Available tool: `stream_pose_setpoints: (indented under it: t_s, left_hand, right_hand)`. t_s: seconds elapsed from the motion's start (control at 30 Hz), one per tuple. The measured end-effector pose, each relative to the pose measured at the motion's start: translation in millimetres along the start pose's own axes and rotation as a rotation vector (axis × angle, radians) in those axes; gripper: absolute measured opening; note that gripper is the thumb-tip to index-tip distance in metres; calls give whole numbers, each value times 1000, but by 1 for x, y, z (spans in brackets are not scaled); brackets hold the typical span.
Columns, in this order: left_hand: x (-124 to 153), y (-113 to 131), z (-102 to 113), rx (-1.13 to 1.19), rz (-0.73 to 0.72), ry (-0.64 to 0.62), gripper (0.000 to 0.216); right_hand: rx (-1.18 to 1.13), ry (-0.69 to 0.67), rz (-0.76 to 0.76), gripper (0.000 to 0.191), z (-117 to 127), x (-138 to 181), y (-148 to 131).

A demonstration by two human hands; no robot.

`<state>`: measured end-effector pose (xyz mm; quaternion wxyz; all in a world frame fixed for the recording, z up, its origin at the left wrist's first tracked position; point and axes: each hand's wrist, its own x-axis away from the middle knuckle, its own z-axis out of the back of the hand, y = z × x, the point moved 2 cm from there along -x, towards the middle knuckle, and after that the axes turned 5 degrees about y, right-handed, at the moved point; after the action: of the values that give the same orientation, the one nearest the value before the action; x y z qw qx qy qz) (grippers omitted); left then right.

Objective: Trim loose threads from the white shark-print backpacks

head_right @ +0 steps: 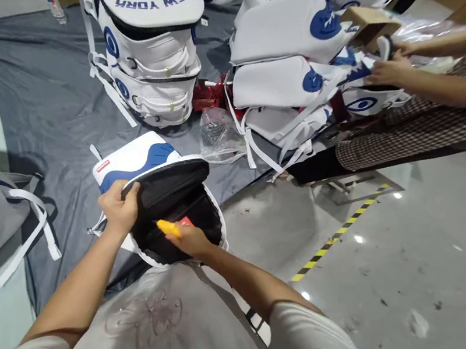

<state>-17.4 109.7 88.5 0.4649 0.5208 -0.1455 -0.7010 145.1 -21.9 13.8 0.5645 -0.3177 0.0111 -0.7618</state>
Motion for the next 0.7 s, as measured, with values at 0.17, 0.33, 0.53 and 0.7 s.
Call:
stream_pose_setpoints:
  t_s: [0.17,0.33,0.53,0.7]
  left_hand:
    - [-4,-8,7,-50,3,28,33]
    - [-5,-8,1,-30,2,25,35]
    - [0,-4,2,-38,-6,28,31]
    - [5,-10,1,-85,-12,1,29]
  right_hand:
    - [115,71,-146,45,-5,9,27]
    - [220,59,-169,28,-2,30,65]
    - [152,116,39,20,-33,-11,44]
    - [126,311,-90,31,-22,-51,55]
